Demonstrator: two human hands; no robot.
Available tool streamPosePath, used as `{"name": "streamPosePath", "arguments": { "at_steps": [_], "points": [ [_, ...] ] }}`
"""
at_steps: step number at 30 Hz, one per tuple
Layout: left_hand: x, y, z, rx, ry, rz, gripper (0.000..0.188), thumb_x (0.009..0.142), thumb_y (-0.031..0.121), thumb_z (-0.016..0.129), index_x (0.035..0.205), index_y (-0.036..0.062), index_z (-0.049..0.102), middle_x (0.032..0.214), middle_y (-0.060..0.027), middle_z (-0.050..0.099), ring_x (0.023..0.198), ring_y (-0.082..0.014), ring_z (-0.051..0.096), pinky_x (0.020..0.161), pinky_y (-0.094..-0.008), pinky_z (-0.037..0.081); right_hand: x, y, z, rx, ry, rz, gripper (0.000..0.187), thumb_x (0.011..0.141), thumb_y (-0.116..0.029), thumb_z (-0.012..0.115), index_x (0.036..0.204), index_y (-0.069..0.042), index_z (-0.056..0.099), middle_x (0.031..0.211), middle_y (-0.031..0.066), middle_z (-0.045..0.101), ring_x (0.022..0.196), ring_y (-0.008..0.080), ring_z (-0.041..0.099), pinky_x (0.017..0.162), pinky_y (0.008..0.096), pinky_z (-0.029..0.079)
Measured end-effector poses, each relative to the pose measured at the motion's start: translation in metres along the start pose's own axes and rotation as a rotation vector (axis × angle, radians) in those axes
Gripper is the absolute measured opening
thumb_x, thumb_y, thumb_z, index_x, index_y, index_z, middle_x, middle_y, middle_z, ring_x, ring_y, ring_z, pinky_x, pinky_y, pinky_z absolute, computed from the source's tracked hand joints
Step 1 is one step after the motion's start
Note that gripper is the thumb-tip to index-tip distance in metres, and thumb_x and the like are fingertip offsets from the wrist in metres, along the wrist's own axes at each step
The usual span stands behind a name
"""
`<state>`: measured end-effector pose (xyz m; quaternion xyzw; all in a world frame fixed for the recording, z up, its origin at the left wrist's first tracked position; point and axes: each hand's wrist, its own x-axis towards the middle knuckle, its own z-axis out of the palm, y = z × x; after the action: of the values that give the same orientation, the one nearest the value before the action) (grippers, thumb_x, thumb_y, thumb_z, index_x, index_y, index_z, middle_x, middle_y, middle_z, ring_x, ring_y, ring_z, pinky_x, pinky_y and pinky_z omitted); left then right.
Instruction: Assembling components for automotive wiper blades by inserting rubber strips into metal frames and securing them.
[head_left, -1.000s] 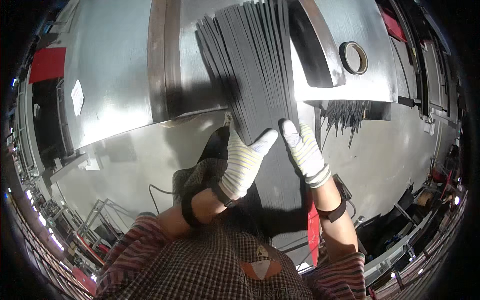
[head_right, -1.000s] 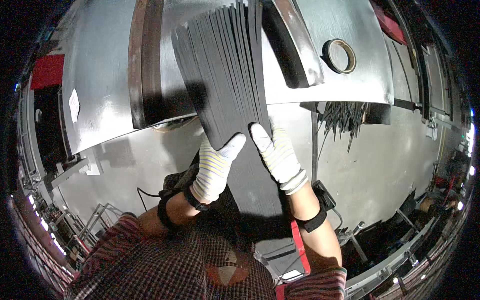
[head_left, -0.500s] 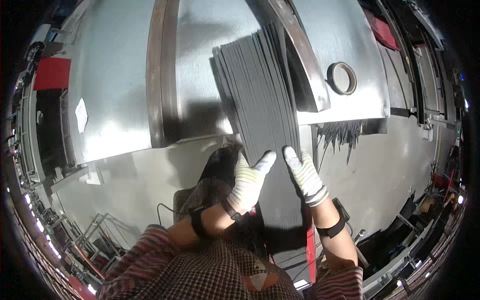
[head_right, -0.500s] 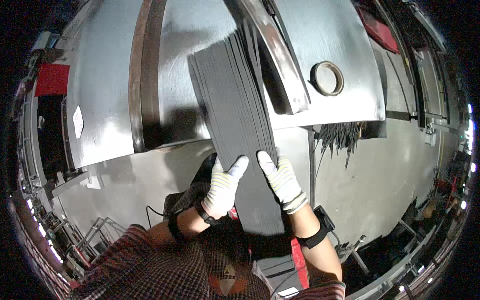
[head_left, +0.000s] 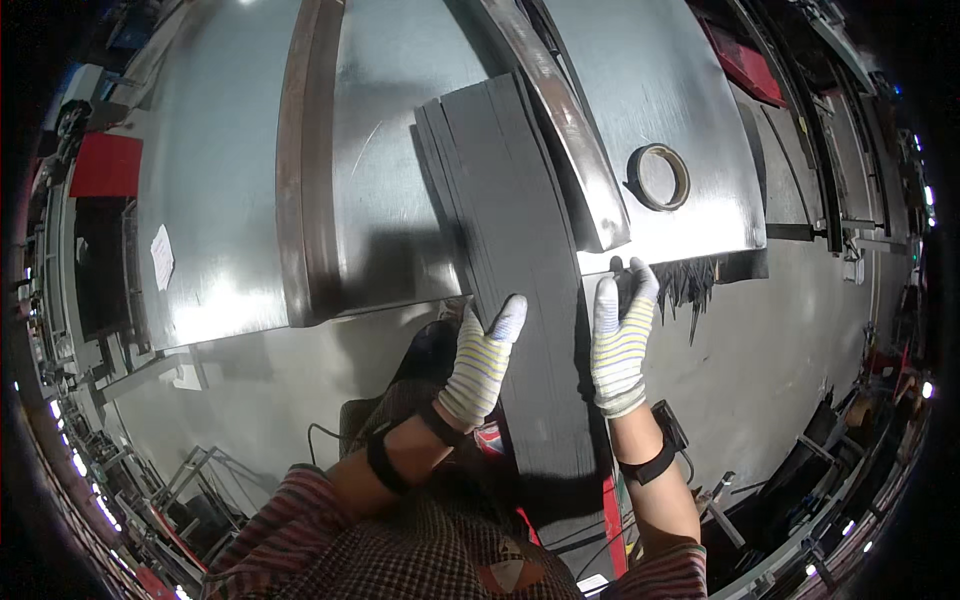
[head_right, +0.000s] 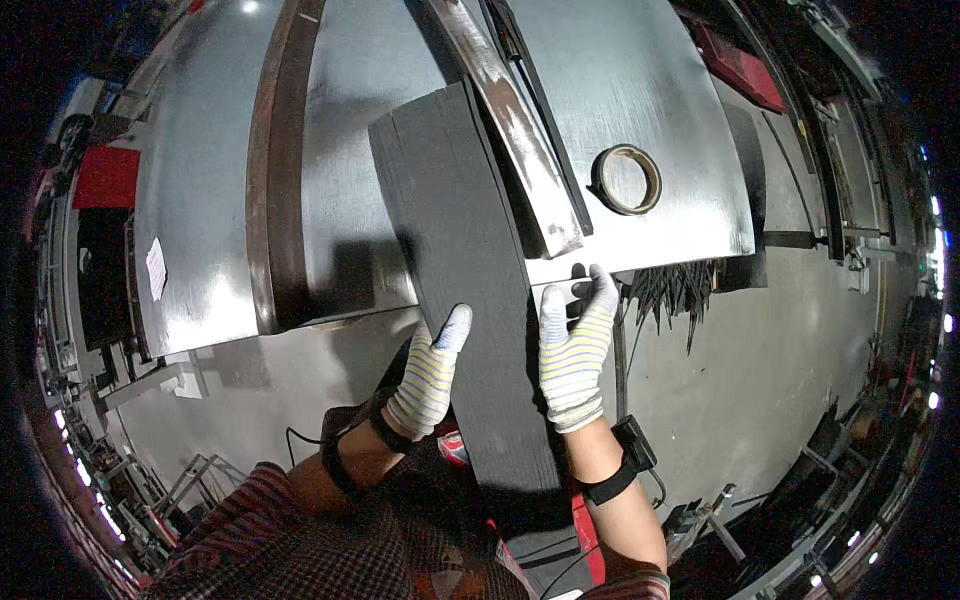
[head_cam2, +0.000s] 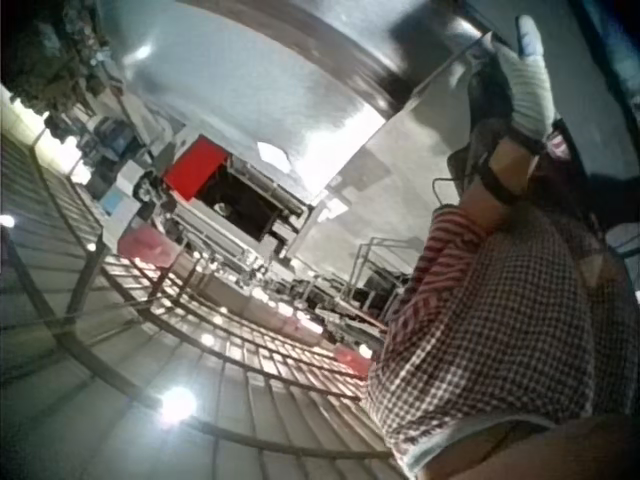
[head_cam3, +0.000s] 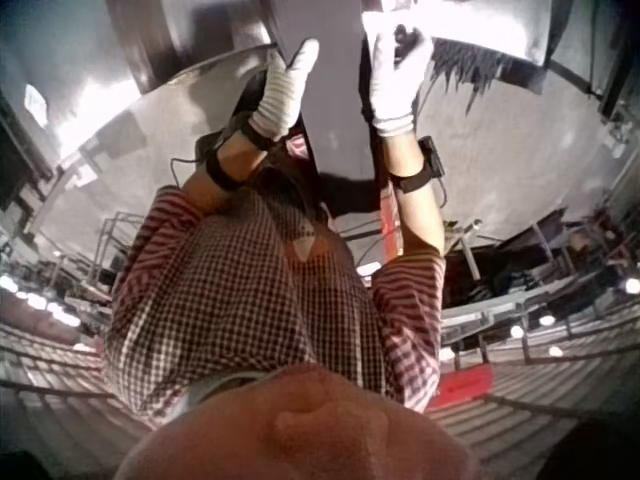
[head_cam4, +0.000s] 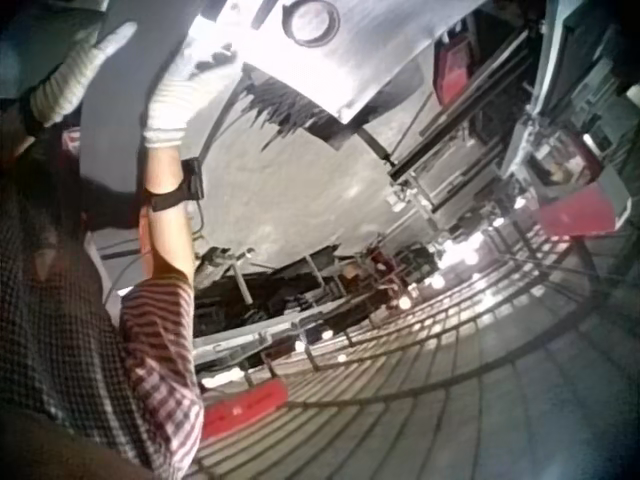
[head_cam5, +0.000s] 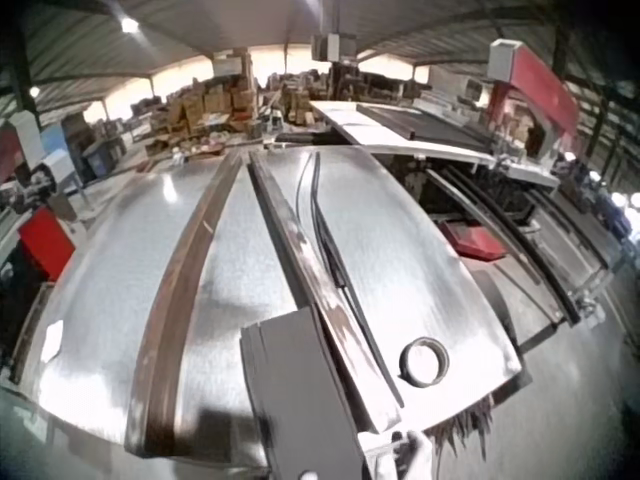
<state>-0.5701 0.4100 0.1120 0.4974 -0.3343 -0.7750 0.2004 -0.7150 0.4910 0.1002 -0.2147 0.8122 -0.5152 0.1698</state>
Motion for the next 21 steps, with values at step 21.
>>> {"name": "streamPosePath", "arguments": {
  "at_steps": [21],
  "points": [
    [-0.061,-0.002,-0.055,-0.049,0.066,0.120,0.047,0.096,0.015,0.070,0.136,0.0083,0.046,0.115,-0.0012,0.055,0.104,-0.0105,0.056,0.087,-0.0264,0.052,0.101,-0.033,-0.097,-0.583,-0.244,-0.544,0.019,0.089,-0.016,0.072,0.105,-0.007,0.066,0.097,0.0126,0.067,0.097,0.0338,0.066,0.098,0.0484,0.048]
  ]
}}
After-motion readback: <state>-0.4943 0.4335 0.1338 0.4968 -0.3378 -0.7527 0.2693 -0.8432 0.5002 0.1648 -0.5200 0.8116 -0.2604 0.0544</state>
